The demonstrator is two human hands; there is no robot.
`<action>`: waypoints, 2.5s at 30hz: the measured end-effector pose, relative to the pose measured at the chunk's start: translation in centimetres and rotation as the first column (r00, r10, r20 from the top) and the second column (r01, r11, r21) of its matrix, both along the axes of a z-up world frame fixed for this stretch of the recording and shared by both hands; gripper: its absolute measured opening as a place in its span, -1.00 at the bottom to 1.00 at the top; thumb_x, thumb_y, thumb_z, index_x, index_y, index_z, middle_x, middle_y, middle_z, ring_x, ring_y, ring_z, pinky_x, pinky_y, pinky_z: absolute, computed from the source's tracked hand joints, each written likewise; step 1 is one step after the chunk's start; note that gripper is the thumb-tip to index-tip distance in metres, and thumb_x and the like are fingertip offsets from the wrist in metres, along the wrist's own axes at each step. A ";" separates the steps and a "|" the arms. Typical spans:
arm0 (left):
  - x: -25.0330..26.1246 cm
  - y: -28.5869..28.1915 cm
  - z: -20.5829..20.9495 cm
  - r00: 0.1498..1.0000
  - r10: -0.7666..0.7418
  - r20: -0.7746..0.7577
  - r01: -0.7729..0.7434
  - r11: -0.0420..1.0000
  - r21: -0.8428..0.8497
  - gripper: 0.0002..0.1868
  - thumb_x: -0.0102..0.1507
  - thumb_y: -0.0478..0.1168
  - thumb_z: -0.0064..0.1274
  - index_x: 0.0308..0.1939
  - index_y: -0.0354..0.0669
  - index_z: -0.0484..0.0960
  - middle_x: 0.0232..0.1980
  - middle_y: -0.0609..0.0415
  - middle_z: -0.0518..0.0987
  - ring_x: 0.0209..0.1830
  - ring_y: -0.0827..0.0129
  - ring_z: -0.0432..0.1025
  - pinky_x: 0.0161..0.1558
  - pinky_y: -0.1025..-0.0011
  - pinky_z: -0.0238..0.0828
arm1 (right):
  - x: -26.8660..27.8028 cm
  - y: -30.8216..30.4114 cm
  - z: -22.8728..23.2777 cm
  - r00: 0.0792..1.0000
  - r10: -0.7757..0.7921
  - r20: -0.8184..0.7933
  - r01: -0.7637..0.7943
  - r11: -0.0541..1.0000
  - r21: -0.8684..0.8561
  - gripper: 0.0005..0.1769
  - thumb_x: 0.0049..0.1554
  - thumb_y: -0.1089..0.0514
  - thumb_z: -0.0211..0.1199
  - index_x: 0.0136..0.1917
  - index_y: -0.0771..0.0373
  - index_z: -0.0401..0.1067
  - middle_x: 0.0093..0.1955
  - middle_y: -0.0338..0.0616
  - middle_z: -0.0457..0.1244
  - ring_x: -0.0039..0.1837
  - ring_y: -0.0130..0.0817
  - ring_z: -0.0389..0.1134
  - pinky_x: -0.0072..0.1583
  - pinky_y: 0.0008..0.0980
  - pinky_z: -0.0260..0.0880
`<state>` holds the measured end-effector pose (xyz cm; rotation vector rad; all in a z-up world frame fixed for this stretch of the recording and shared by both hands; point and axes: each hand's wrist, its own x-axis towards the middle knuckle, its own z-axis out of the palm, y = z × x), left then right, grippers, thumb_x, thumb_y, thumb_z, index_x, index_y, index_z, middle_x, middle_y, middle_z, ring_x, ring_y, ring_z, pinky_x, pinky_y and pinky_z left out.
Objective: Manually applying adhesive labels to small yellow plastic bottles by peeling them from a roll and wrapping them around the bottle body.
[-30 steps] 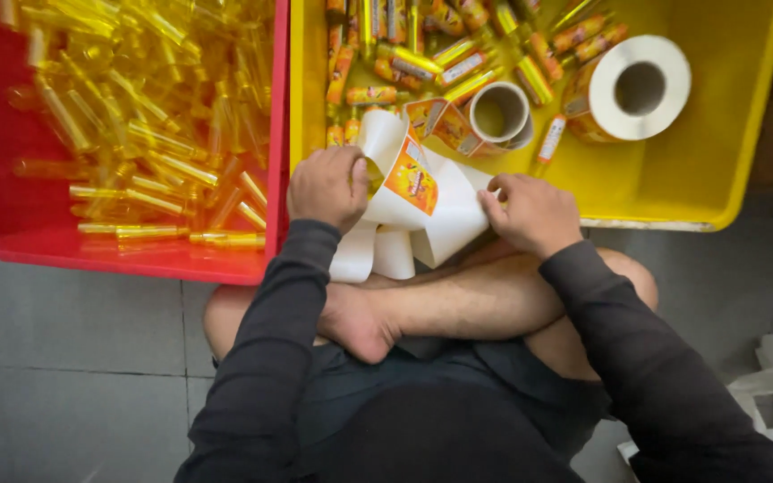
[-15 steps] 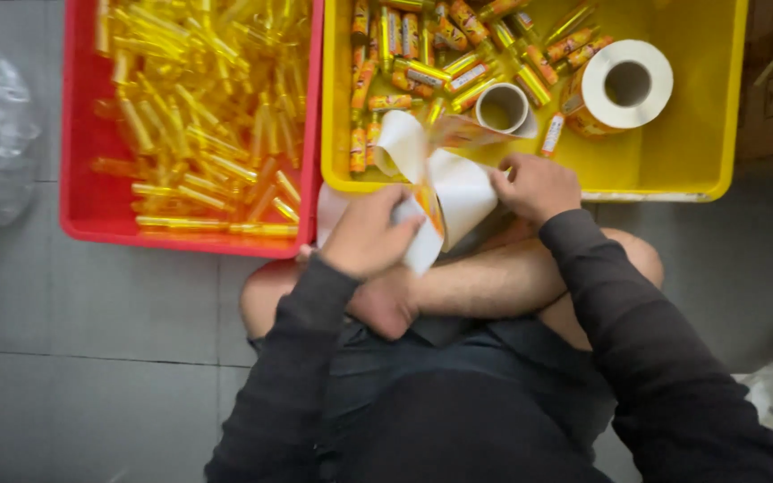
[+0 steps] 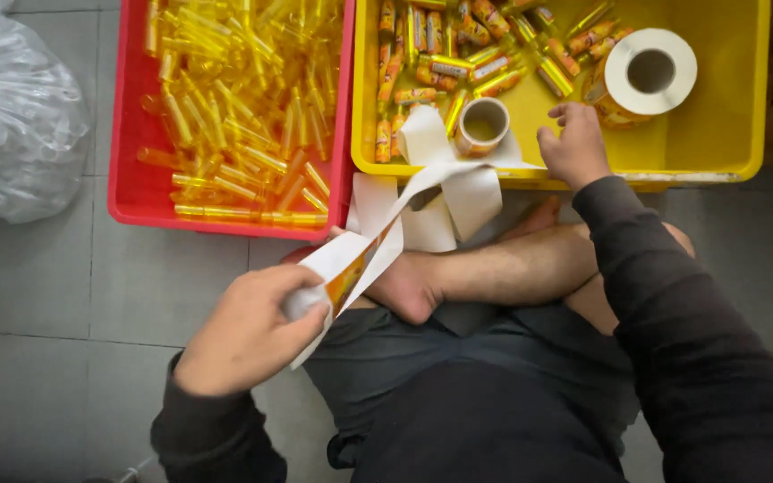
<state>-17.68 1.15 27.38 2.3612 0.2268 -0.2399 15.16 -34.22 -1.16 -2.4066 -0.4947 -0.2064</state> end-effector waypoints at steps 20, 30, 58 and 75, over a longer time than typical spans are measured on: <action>-3.4 1.2 -0.4 0.996 -0.059 -0.063 0.056 0.997 -0.050 -0.90 0.05 -0.15 0.20 -0.38 0.02 0.72 -0.37 0.23 0.74 -0.33 0.31 0.54 -0.20 0.43 0.48 | 8.3 3.3 -2.9 0.857 -0.405 -0.317 0.148 0.785 -0.602 -0.48 0.15 -0.07 0.21 0.10 0.44 0.57 0.10 0.30 0.40 0.08 0.26 0.44 0.05 0.08 0.44; -0.6 0.9 -1.4 0.988 0.082 -0.128 -0.092 0.993 -0.075 -0.81 0.05 -0.16 0.19 -0.31 -0.12 0.74 -0.41 0.13 0.74 -0.53 0.35 0.52 -0.42 0.44 0.48 | 10.0 -7.9 -7.7 0.929 -0.329 -0.169 0.233 0.875 -0.424 -0.47 0.34 0.02 0.09 -0.06 0.66 0.50 -0.07 0.54 0.35 -0.05 0.47 0.36 0.02 0.12 0.37; 3.1 -6.5 -13.5 0.971 0.126 0.203 -0.041 0.925 -0.377 -0.57 0.15 -0.21 0.25 0.06 -0.37 0.67 -0.05 -0.38 0.66 0.08 -0.25 0.53 0.08 0.02 0.46 | -17.0 7.6 16.8 0.811 0.427 0.399 -0.423 0.900 -0.104 -0.84 0.10 0.01 0.19 -0.06 0.06 0.46 0.43 -0.06 0.14 0.53 0.01 0.06 0.37 -0.15 -0.09; 12.5 -11.7 -17.3 0.505 0.186 0.843 0.017 0.974 -0.225 -0.78 0.31 -0.25 0.05 0.02 -0.22 0.54 -0.10 -0.13 0.53 -0.04 -0.16 0.48 0.09 0.06 0.44 | -14.1 7.4 3.5 0.860 0.080 0.503 -0.371 0.775 0.511 -0.47 0.14 -0.05 0.38 0.15 0.37 0.31 0.18 0.11 0.19 0.24 0.07 0.23 0.25 -0.11 0.29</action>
